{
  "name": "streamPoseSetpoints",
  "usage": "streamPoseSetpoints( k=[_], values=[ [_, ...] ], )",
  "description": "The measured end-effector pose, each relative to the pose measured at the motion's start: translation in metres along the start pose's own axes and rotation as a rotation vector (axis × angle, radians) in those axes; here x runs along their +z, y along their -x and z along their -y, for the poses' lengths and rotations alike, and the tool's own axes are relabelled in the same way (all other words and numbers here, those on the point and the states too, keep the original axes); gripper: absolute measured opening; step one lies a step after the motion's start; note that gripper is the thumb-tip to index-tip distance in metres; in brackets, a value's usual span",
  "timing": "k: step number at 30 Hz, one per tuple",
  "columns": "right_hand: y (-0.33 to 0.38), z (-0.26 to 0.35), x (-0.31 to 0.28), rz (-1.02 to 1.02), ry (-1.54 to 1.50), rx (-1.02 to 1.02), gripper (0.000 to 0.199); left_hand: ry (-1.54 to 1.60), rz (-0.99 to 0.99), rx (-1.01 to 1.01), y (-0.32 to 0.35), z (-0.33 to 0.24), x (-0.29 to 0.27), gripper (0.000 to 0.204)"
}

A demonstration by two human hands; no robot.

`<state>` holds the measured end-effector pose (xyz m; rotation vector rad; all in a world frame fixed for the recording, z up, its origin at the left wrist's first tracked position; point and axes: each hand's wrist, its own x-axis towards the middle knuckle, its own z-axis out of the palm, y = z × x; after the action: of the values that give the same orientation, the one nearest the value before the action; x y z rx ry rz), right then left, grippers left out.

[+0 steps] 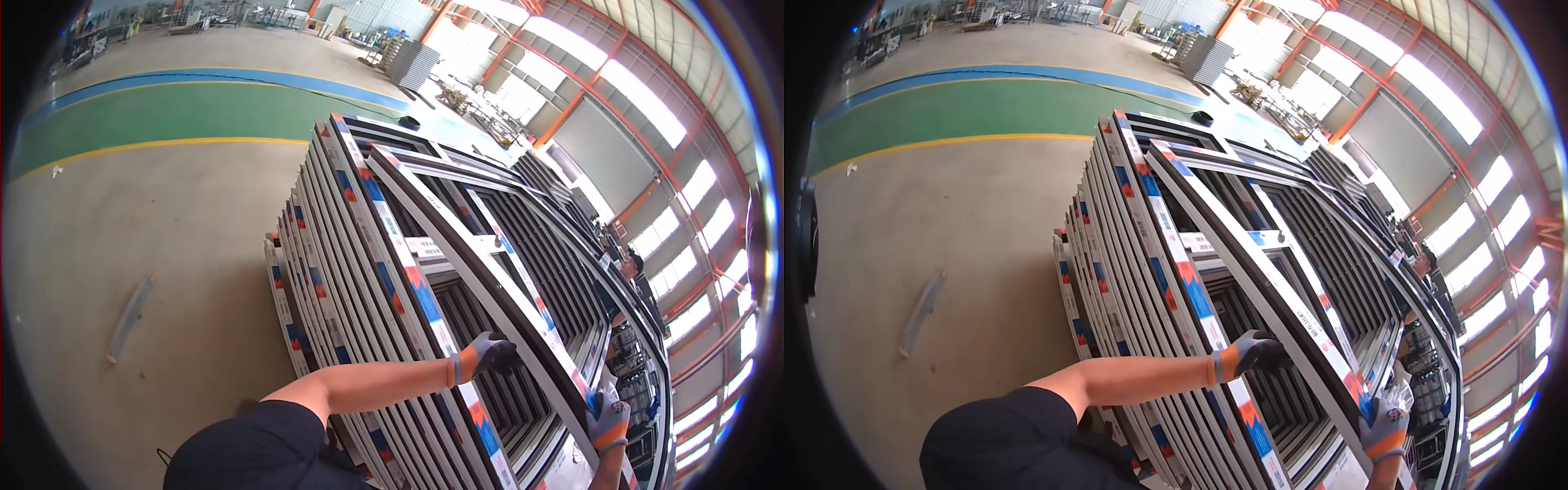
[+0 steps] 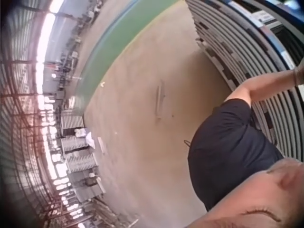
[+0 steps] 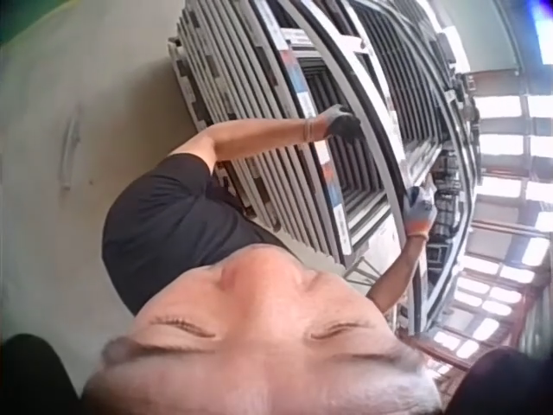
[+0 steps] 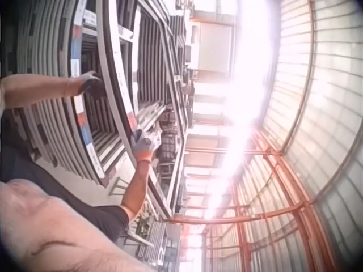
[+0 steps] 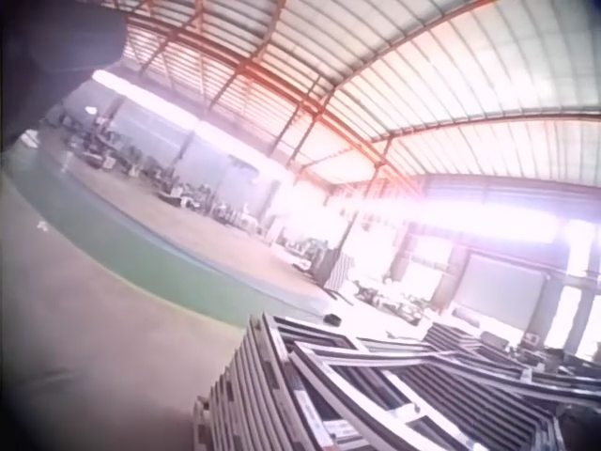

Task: Assembling and sealing metal frames for windows or doors.

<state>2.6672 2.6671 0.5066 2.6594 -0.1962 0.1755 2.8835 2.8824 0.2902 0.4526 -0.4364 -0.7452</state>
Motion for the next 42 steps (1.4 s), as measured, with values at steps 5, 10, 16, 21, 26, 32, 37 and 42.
streamPoseSetpoints(
  k=[5,10,16,21,26,32,37,42],
  values=[
    [-0.058,0.048,-0.004,0.031,0.002,0.061,0.037,0.035,0.06,-0.044,-0.002,-0.071,-0.043,0.03],
    [-0.112,0.111,-0.012,-0.027,-0.078,0.069,0.029,0.02,0.073,-0.094,-0.011,-0.131,-0.093,0.034],
    [-0.188,0.182,0.018,-0.071,-0.108,0.041,0.027,0.144,0.067,-0.057,-0.038,-0.173,-0.187,0.027],
    [-0.235,0.219,0.055,0.016,-0.237,-0.015,0.034,-0.264,0.003,-0.134,-0.017,-0.253,-0.236,0.037],
    [-0.26,0.255,0.057,-0.019,-0.212,-0.026,0.04,-1.566,-0.235,0.744,-0.002,-0.412,-0.311,0.034],
    [-0.272,0.29,0.049,-0.024,-0.349,0.044,0.032,-2.296,-0.193,0.772,-0.079,-0.545,-0.369,0.055],
    [-0.305,0.315,0.05,0.089,-0.236,0.281,0.033,-2.238,0.013,0.596,-0.121,-0.597,-0.416,0.04],
    [-0.313,0.325,0.073,0.303,-0.194,0.375,0.048,-2.184,0.202,0.519,-0.158,-0.606,-0.436,0.026]
  ],
)
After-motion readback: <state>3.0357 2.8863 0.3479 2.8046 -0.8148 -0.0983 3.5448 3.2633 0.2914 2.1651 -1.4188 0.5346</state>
